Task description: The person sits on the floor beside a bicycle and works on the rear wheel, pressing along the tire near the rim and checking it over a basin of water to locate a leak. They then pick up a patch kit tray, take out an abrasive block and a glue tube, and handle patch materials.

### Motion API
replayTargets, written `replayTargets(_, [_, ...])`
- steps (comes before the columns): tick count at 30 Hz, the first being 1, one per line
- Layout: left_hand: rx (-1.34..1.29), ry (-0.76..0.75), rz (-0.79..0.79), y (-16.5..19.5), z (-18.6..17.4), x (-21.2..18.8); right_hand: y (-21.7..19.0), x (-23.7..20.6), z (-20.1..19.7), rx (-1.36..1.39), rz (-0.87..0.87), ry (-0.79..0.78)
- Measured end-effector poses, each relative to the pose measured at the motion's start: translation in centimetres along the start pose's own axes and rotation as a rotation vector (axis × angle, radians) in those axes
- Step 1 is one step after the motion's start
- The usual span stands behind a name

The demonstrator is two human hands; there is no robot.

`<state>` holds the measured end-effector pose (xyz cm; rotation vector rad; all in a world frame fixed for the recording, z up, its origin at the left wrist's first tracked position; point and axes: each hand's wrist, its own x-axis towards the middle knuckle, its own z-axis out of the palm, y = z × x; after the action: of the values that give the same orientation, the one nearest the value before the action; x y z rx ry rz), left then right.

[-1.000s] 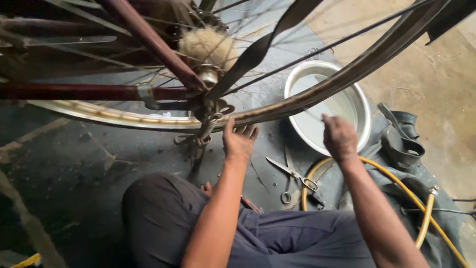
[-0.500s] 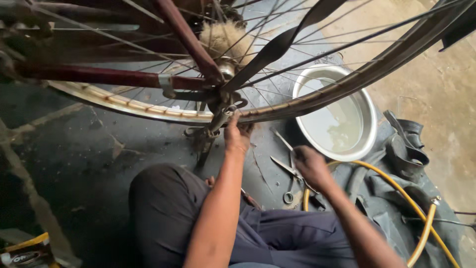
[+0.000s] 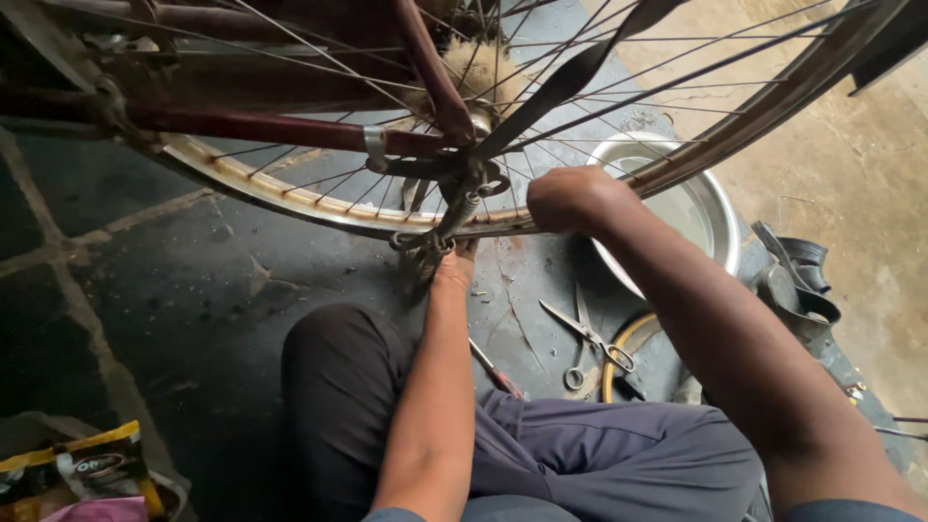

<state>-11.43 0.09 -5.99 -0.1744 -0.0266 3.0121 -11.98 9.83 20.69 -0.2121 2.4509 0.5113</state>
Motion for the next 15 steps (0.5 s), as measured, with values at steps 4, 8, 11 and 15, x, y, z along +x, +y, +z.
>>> replayTargets(4, [0.093,-0.132,0.083,-0.1,-0.7,0.1,-2.3,0.6,-1.2,-0.048,0.024,-0.017])
replayTargets(8, [-0.01,-0.117,0.026,-0.4,-2.0,0.6,-2.5,0.6,-1.9,-0.049,0.061,-0.018])
replayTargets(11, [-0.111,-0.097,0.007,-0.7,-3.0,1.1,-2.5,0.7,-0.4,-0.056,0.047,0.027])
replayTargets(15, [0.068,-0.026,0.082,-0.9,-3.8,1.4,-4.2,0.7,4.0,-0.013,0.057,0.255])
